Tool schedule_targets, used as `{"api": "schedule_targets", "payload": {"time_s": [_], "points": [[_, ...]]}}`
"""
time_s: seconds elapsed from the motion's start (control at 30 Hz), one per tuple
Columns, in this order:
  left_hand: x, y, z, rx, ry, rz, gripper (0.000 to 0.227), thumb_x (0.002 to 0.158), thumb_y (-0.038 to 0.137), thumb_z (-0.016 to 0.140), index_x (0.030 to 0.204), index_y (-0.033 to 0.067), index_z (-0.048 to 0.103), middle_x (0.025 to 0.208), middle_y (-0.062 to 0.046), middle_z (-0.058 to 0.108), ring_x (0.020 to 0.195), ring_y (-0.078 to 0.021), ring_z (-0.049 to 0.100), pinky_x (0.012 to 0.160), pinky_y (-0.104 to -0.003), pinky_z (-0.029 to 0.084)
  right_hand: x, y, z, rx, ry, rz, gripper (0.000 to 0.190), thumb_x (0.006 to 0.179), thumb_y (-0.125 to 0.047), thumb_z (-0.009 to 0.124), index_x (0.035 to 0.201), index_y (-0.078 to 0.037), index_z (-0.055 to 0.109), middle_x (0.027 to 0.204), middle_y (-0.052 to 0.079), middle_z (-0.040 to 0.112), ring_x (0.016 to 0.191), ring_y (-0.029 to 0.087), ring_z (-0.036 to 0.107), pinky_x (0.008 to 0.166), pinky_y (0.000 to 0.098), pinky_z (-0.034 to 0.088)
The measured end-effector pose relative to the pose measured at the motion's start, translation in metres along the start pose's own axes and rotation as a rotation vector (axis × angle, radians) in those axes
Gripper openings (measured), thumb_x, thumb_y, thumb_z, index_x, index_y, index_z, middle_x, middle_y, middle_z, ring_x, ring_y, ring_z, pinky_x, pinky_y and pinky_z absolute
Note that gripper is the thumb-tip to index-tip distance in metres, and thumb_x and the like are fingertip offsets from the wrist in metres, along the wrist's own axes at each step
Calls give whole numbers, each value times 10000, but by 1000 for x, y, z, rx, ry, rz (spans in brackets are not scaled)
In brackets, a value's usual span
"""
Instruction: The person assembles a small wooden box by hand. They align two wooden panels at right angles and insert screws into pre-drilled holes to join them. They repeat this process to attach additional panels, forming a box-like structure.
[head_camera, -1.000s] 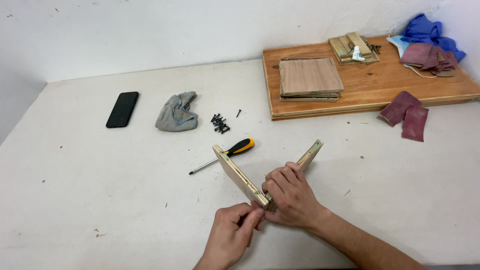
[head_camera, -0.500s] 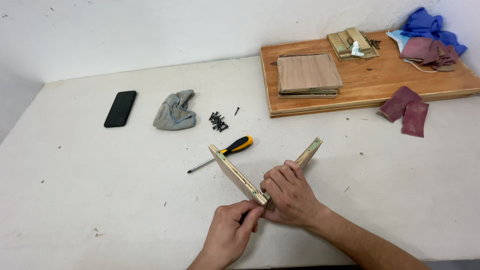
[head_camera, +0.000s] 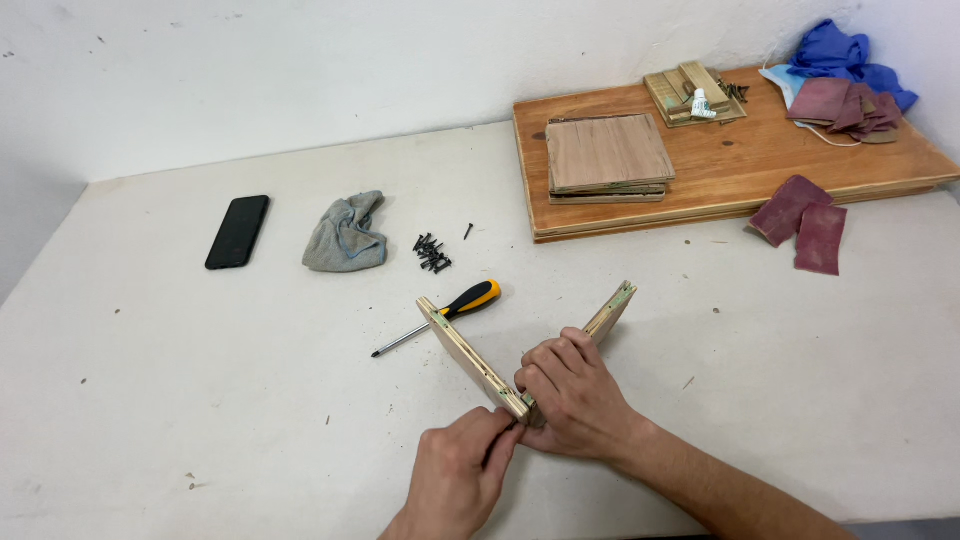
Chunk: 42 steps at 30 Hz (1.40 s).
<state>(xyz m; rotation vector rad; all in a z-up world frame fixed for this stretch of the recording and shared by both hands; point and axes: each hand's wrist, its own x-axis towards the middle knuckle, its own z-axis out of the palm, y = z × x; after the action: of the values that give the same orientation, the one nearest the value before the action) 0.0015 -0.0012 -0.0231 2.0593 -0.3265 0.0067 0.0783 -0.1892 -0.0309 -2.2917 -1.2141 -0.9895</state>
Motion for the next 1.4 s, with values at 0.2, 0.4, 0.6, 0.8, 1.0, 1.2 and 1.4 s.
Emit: {"api": "schedule_targets", "payload": {"time_s": [0.2, 0.4, 0.6, 0.8, 1.0, 1.2, 1.4], "points": [[4, 33, -21, 268, -6, 10, 170, 1009, 287, 594, 979, 161, 703, 708, 42, 674, 590, -150, 611, 551, -323, 478, -3, -1, -1, -4, 11, 9, 362, 886, -460, 650, 888, -112, 550, 932, 78, 596, 856, 270, 553, 923, 469, 415], [5, 23, -15, -130, -210, -246, 292, 1044, 213, 571, 789, 120, 677, 587, 43, 634, 467, -85, 493, 556, -237, 457, -3, 1, 1, -8, -8, -3, 406, 862, -500, 654, 893, -110, 546, 939, 82, 590, 861, 275, 546, 924, 476, 410], [-3, 11, -5, 451, 163, 252, 133, 997, 261, 645, 946, 140, 660, 659, -2, 606, 511, -235, 528, 448, -368, 421, -1, -3, -3, 5, -2, 6, 291, 855, -380, 659, 890, -111, 553, 931, 79, 594, 865, 271, 545, 925, 456, 409], [11, 27, -21, -313, -281, -344, 352, 1084, 238, 494, 823, 61, 649, 571, -41, 648, 387, -121, 515, 479, -230, 437, -1, -1, -2, 2, 6, -4, 403, 869, -495, 635, 892, -100, 556, 931, 89, 597, 862, 277, 549, 917, 474, 413], [4, 8, -8, -64, -99, -127, 242, 1009, 191, 644, 794, 93, 694, 550, -9, 596, 445, -132, 455, 506, -266, 441, -2, -2, -3, 10, -4, -2, 329, 850, -420, 640, 889, -107, 547, 933, 83, 585, 859, 274, 537, 917, 459, 407], [10, 28, -21, 428, 180, 297, 140, 953, 318, 709, 899, 190, 732, 723, 79, 704, 469, -151, 543, 437, -330, 445, 3, 0, -5, 20, -32, 6, 385, 860, -482, 639, 884, -109, 548, 929, 80, 583, 862, 263, 537, 899, 445, 405], [43, 28, -47, 475, 327, 589, 211, 980, 199, 619, 1125, 51, 656, 1198, -153, 638, 1168, -366, 585, 1051, -525, 429, 12, -4, -8, 26, -15, 12, 396, 841, -423, 743, 850, -88, 532, 889, 89, 576, 841, 279, 543, 885, 443, 407]]}}
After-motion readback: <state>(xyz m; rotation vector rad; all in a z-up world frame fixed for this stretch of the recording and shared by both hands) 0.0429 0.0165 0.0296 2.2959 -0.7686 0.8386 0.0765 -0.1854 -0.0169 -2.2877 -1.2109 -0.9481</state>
